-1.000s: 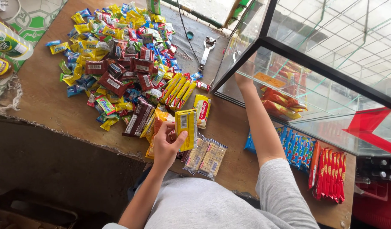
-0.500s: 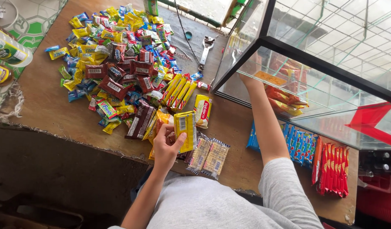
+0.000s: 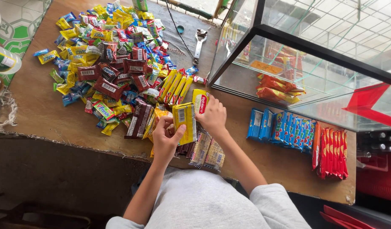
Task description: Organizing and stocking various packaged snacks into a glass display shelf.
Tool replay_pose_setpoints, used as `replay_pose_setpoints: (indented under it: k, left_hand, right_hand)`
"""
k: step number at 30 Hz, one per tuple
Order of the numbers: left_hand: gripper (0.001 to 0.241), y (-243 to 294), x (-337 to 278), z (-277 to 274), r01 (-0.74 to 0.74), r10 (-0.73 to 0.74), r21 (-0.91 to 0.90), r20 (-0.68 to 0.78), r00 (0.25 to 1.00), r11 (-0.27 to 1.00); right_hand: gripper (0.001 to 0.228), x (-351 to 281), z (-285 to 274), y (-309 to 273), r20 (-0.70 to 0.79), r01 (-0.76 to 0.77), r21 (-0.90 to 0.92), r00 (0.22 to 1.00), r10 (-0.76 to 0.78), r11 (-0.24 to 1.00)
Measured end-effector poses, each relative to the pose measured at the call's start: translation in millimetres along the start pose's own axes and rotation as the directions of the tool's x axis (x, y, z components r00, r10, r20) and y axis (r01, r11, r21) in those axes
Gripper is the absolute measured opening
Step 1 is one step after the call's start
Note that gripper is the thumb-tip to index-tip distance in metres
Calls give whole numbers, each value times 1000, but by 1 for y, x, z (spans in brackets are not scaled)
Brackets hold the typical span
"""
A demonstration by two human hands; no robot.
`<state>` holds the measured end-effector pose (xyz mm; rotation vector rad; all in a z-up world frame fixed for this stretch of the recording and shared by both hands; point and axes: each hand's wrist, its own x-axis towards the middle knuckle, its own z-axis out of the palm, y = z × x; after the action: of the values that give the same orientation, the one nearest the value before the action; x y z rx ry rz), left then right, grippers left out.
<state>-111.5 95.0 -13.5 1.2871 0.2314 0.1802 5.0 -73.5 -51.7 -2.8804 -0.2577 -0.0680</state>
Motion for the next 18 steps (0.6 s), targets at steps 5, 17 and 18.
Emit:
replay_pose_setpoints:
  k: [5,17,18]
  left_hand:
    - [23,5,-2,2,-6,10,-97,44,999,995]
    - [22,23,24,60,-4,-43,240,191,981,971]
    - [23,22,26,73,3,-84,374,201,976,927]
  right_hand:
    - [99,-3,16,10,-28,-56,37,998,57,998]
    - [52,-68,-56,78,70,-184,779,976,208,600]
    - [57,-74,-71,74,98,-218,875,954,283,432]
